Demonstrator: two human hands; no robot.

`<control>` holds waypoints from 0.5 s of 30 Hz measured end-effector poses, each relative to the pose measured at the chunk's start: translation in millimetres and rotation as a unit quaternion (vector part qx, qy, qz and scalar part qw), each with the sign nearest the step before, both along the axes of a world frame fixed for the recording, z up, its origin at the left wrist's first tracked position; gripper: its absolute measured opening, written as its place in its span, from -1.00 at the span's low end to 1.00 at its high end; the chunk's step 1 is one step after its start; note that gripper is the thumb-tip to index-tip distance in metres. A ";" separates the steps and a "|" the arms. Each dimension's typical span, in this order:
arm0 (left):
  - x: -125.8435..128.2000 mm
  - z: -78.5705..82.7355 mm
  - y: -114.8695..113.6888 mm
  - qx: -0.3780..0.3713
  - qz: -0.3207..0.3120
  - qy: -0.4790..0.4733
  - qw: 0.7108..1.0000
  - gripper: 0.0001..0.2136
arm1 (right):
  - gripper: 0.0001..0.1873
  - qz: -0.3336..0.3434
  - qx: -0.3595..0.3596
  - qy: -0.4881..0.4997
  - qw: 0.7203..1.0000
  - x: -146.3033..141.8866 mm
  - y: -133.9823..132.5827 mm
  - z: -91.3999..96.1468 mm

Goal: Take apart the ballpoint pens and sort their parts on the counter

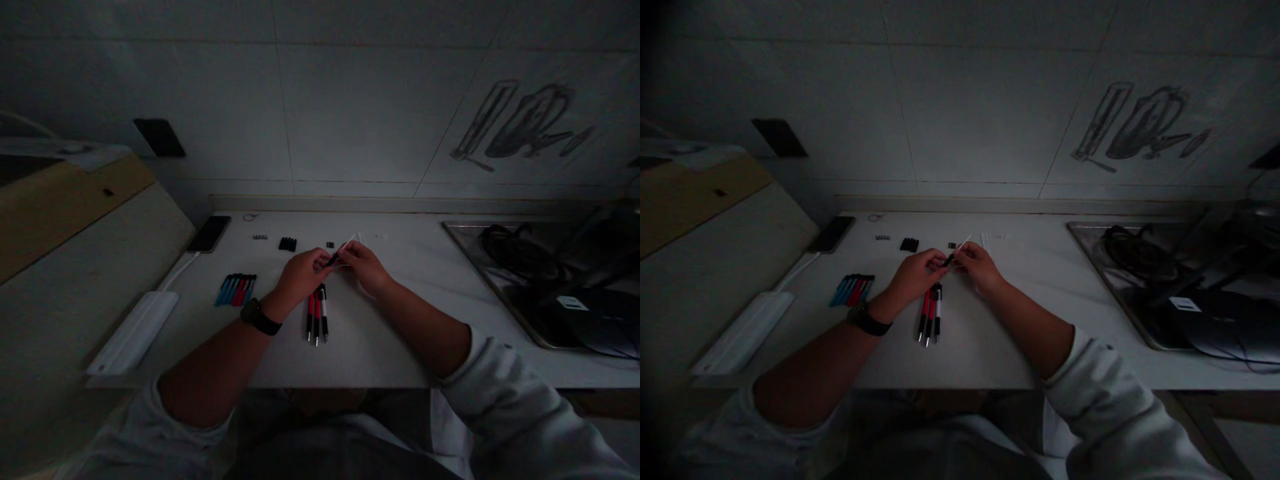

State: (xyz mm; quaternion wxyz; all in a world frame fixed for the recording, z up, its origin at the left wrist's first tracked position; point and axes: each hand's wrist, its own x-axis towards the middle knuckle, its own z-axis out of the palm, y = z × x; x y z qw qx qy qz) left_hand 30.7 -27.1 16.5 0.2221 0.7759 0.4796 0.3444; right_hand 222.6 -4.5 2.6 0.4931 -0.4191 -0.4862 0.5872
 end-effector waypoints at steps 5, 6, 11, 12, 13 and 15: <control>-5.8 0.7 4.2 0.003 0.021 0.054 0.998 -0.80 | -0.49 -0.024 -0.024 0.025 0.999 5.0 4.9 -3.8; -7.1 0.8 4.8 0.005 0.020 0.059 0.998 -0.80 | -0.49 -0.030 -0.024 0.026 0.999 6.2 6.2 -4.5; -12.2 -0.2 9.1 0.024 0.023 0.045 0.998 -0.89 | -0.50 -0.084 -0.009 0.024 0.996 11.4 11.1 -3.7; -12.4 -0.3 9.9 0.027 0.029 0.028 0.999 -0.91 | -0.50 -0.086 -0.006 0.025 0.996 11.7 11.0 -2.6; -12.1 -0.3 10.5 0.025 0.034 0.004 0.999 -0.91 | -0.50 -0.083 -0.004 0.024 0.996 11.4 10.3 -1.3; -10.6 0.1 11.0 0.014 0.039 -0.053 0.998 -0.89 | -0.51 -0.062 0.003 0.019 0.998 9.0 7.1 1.0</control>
